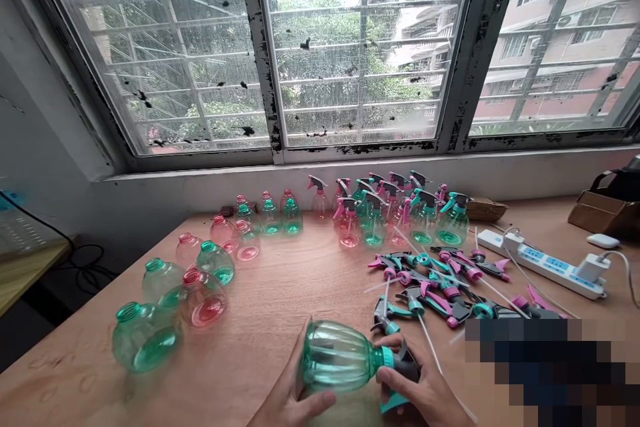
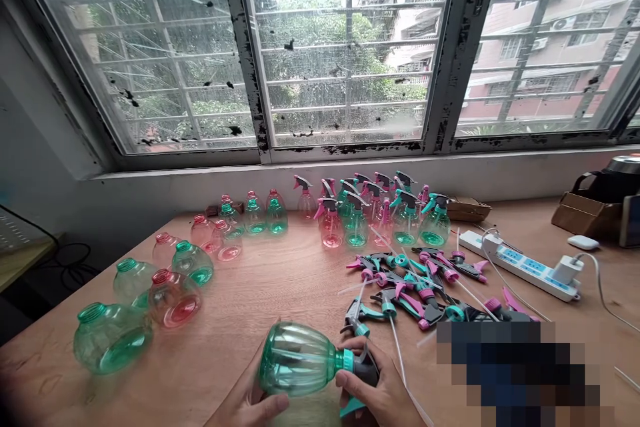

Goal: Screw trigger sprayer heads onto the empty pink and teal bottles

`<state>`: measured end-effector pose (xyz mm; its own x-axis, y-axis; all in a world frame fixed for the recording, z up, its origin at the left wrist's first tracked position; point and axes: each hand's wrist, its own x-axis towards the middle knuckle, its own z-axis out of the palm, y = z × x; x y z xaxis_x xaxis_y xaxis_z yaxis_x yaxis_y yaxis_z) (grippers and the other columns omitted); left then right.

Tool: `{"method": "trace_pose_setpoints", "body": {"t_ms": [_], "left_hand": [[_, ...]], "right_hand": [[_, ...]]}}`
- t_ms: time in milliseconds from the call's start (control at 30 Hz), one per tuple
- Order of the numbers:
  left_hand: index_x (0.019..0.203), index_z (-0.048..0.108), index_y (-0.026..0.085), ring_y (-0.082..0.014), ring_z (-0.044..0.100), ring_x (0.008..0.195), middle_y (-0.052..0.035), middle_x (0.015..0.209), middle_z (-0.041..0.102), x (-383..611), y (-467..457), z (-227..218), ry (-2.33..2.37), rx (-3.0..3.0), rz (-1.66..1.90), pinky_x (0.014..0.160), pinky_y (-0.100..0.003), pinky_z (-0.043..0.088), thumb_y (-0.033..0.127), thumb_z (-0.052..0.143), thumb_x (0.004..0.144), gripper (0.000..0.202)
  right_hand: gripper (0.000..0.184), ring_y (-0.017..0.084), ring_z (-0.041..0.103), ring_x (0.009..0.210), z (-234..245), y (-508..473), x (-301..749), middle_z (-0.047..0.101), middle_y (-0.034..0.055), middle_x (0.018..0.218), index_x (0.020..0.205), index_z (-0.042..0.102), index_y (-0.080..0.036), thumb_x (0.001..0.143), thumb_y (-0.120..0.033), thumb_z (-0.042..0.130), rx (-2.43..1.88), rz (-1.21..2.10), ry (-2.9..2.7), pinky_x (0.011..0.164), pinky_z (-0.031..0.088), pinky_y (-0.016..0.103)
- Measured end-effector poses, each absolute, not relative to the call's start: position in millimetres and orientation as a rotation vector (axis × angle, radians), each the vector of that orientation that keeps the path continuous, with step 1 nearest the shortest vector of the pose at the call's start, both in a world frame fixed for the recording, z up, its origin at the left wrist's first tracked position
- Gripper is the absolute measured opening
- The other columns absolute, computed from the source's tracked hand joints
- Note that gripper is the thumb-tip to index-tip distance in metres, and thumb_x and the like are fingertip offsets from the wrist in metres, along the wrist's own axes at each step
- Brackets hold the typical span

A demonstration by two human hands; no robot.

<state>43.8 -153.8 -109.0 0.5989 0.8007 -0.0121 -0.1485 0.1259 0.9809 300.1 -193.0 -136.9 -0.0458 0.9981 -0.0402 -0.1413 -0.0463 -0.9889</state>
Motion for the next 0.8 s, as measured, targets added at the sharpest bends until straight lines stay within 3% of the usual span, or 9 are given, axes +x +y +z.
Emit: {"method": "trace_pose_setpoints", "body": {"t_ms": [167, 300, 433, 600, 800], "left_hand": [[0.164, -0.003, 0.035, -0.0311, 0.031, 0.155, -0.0074, 0.168, 0.035, 45, -158, -112, 0.655, 1.256, 0.803, 0.130, -0.048, 0.013, 0.043, 0.080, 0.087, 0.114], [0.164, 0.007, 0.036, -0.0333, 0.026, 0.157, -0.0054, 0.173, 0.024, 44, -156, -112, 0.683, 1.259, 0.822, 0.130, -0.046, 0.017, 0.046, 0.084, 0.081, 0.114], [0.164, 0.018, 0.027, -0.0365, 0.036, 0.153, -0.0120, 0.164, 0.043, 43, -152, -112, 0.650, 1.252, 0.772, 0.128, -0.049, 0.025, 0.047, 0.083, 0.082, 0.107], [0.164, 0.003, 0.036, -0.0326, 0.028, 0.157, -0.0058, 0.171, 0.031, 43, -148, -124, 0.632, 1.261, 0.814, 0.130, -0.047, 0.014, 0.036, 0.084, 0.083, 0.114], [0.165, -0.003, 0.030, -0.0356, 0.025, 0.157, -0.0097, 0.171, 0.027, 42, -150, -124, 0.637, 1.274, 0.798, 0.130, -0.048, 0.012, 0.046, 0.085, 0.080, 0.124]], "right_hand": [[0.056, 0.016, 0.070, 0.054, -138, -192, 300, 0.071, -0.0027, 0.060, 0.107, 0.061, -0.019, 0.076, -0.060, 0.084, -1.102, 1.353, -1.062, 0.042, 0.050, 0.019], [0.052, 0.015, 0.068, 0.055, -139, -194, 301, 0.069, -0.0036, 0.062, 0.107, 0.062, -0.019, 0.079, -0.058, 0.082, -1.076, 1.354, -1.136, 0.044, 0.050, 0.019], [0.053, 0.016, 0.069, 0.055, -141, -193, 301, 0.070, -0.0030, 0.064, 0.105, 0.062, -0.020, 0.076, -0.058, 0.084, -1.102, 1.349, -1.122, 0.042, 0.050, 0.019], [0.053, 0.017, 0.071, 0.055, -140, -190, 300, 0.071, -0.0019, 0.069, 0.106, 0.062, -0.020, 0.077, -0.058, 0.084, -1.077, 1.335, -1.086, 0.040, 0.050, 0.020], [0.051, 0.016, 0.070, 0.056, -138, -193, 299, 0.070, -0.0029, 0.063, 0.105, 0.063, -0.019, 0.077, -0.055, 0.084, -1.091, 1.330, -1.116, 0.042, 0.049, 0.019]]}}
